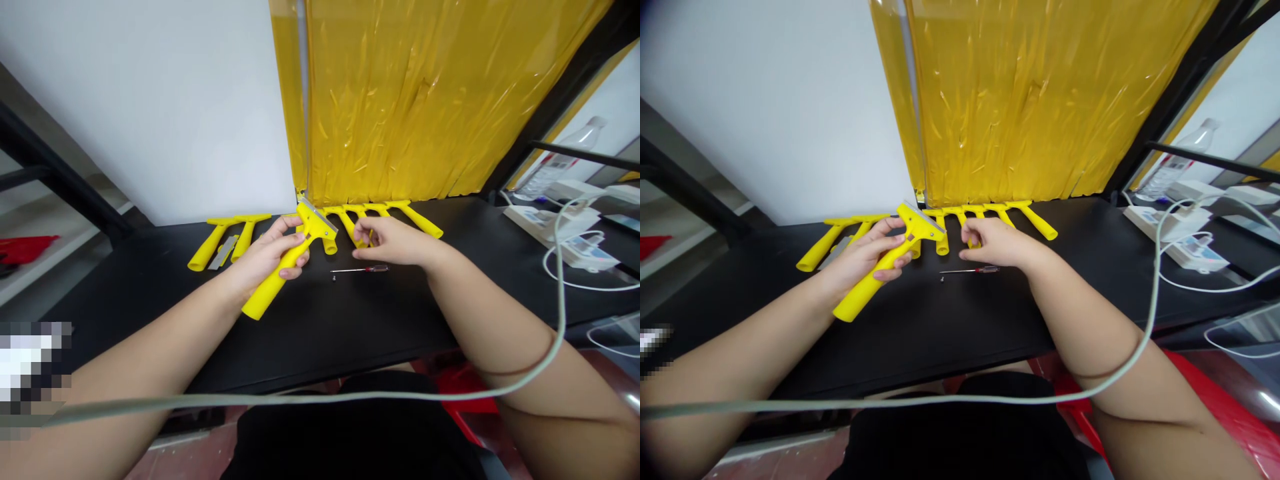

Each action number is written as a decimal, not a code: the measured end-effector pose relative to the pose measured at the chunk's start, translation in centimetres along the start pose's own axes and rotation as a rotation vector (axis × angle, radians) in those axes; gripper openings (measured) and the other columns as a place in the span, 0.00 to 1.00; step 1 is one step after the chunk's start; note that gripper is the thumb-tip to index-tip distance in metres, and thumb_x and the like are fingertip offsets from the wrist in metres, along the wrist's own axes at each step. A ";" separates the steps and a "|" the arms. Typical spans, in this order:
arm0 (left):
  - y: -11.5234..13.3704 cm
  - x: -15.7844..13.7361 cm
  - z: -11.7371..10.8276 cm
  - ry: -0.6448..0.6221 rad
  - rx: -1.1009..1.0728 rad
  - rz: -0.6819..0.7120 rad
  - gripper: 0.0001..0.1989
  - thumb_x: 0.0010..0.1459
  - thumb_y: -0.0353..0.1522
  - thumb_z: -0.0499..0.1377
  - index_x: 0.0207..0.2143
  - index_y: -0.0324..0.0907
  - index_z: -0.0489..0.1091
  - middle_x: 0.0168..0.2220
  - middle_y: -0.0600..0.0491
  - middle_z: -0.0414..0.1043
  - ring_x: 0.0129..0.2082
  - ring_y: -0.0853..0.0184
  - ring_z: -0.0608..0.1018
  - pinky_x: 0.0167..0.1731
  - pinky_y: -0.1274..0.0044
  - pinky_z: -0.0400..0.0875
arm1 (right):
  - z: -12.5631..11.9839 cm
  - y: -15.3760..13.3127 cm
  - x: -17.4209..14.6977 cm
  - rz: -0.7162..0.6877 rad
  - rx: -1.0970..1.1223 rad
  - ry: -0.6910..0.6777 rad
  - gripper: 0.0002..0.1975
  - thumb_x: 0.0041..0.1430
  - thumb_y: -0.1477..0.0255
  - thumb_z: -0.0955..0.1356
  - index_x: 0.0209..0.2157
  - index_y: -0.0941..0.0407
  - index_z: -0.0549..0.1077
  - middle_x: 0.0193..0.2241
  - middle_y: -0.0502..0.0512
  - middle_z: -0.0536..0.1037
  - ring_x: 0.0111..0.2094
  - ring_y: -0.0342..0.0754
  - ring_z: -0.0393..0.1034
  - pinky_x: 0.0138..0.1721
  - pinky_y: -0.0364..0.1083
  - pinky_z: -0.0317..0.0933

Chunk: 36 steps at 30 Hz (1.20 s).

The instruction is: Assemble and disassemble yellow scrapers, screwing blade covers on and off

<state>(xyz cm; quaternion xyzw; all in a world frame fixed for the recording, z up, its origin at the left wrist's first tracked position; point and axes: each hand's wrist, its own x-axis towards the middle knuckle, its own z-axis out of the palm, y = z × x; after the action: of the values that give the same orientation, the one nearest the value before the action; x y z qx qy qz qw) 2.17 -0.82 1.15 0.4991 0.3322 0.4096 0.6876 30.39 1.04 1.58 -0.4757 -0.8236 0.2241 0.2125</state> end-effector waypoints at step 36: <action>-0.5 -0.1 0.3 0.066 0.289 0.297 0.17 0.61 0.34 0.66 0.45 0.47 0.60 0.45 0.53 0.70 0.22 0.75 0.75 0.11 0.85 0.64 | -0.5 0.1 -0.6 -0.023 -0.001 -0.045 0.10 0.58 0.64 0.74 0.35 0.56 0.77 0.33 0.55 0.81 0.31 0.46 0.73 0.34 0.46 0.65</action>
<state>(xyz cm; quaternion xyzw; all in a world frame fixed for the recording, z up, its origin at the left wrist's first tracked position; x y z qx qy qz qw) 2.50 -1.10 0.73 0.6225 0.3324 0.4706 0.5296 31.01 0.68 1.82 -0.4613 -0.8336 0.2319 0.1963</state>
